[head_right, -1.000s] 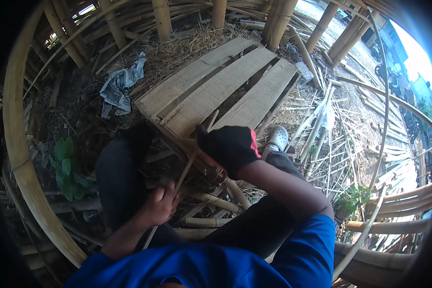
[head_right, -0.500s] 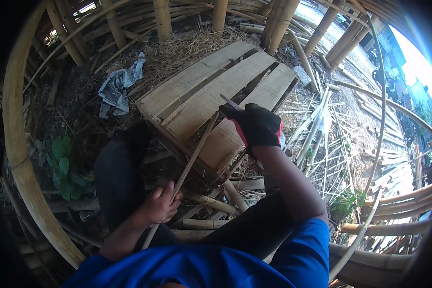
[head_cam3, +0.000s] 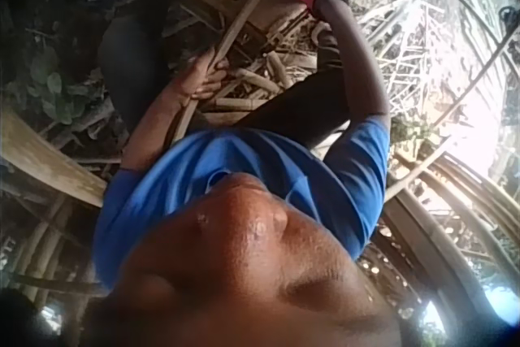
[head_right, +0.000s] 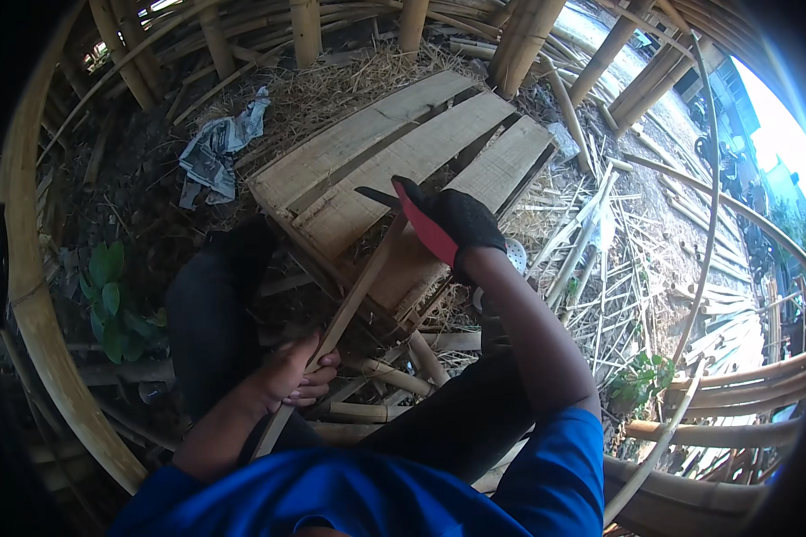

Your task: Using a knife to peel and thin a bamboo strip while resting it on a wooden crate.

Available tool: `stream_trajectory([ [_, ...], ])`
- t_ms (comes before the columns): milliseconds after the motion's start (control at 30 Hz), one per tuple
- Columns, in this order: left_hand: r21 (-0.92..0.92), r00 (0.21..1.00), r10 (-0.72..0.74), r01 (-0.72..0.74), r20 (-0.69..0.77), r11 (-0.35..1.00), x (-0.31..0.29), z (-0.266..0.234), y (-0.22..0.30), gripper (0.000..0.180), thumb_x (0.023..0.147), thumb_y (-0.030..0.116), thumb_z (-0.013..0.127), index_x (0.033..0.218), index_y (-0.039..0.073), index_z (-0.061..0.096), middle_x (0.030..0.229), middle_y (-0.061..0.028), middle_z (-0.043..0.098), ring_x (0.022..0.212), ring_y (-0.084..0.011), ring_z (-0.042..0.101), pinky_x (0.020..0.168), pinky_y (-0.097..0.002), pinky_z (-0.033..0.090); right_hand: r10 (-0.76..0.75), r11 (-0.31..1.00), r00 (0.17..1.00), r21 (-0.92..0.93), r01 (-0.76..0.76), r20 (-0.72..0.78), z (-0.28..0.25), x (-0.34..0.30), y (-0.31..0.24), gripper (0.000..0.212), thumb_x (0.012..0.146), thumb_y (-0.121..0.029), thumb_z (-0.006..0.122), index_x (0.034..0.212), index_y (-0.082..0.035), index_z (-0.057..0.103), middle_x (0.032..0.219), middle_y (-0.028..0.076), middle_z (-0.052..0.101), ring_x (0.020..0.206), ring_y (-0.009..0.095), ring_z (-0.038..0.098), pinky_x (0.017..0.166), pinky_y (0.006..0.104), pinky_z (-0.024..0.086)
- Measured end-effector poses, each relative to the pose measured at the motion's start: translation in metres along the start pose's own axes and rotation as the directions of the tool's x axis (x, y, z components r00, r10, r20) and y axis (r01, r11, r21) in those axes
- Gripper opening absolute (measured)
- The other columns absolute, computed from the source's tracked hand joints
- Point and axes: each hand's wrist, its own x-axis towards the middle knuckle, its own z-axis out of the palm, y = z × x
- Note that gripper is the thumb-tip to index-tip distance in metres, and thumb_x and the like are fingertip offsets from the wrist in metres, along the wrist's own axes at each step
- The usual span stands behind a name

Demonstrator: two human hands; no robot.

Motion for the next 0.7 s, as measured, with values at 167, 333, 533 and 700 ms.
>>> stream_trajectory([
  [167, 0.085, 0.993, 0.049, -0.041, -0.104, 0.996, 0.001, 0.007, -0.004, 0.052, 0.111, 0.058, 0.026, 0.090, 0.014, 0.044, 0.057, 0.0072, 0.031, 0.040, -0.0034, 0.026, 0.034, -0.0205, 0.023, 0.139, 0.989, 0.967, -0.019, -0.146, -0.216, 0.018, 0.016, -0.010, 0.082, 0.099, -0.075, 0.033, 0.097, -0.009, 0.080, 0.096, 0.024, 0.074, 0.099, 0.043, 0.071, 0.090, 0.0456, 0.054],
  [333, 0.088, 0.989, 0.062, -0.050, -0.137, 0.995, 0.001, 0.008, -0.001, 0.051, 0.112, 0.056, 0.027, 0.090, 0.014, 0.045, 0.058, 0.0073, 0.031, 0.041, -0.0038, 0.026, 0.035, -0.0213, 0.021, 0.143, 0.971, 0.950, -0.144, -0.189, -0.277, 0.023, 0.012, -0.020, 0.082, 0.099, -0.076, 0.031, 0.092, -0.011, 0.081, 0.094, 0.020, 0.076, 0.098, 0.041, 0.073, 0.090, 0.0467, 0.055],
  [533, 0.133, 0.976, 0.083, -0.056, -0.203, 0.989, 0.002, 0.009, -0.004, 0.051, 0.112, 0.055, 0.028, 0.089, 0.013, 0.046, 0.058, 0.0067, 0.031, 0.041, -0.0043, 0.027, 0.036, -0.0228, 0.020, 0.017, 0.930, 0.967, -0.352, -0.108, -0.253, 0.033, 0.010, -0.017, 0.070, 0.108, -0.061, 0.024, 0.103, -0.015, 0.077, 0.090, 0.016, 0.077, 0.090, 0.038, 0.074, 0.079, 0.0508, 0.055],
  [700, 0.101, 0.979, 0.051, -0.031, -0.199, 0.994, -0.002, 0.013, 0.002, 0.050, 0.112, 0.054, 0.029, 0.089, 0.012, 0.046, 0.058, 0.0066, 0.030, 0.041, -0.0045, 0.027, 0.037, -0.0230, 0.020, -0.112, 0.911, 0.906, -0.406, -0.069, -0.407, 0.052, 0.016, -0.003, 0.066, 0.108, -0.062, 0.029, 0.093, -0.022, 0.080, 0.072, 0.013, 0.073, 0.070, 0.036, 0.074, 0.063, 0.0503, 0.056],
])
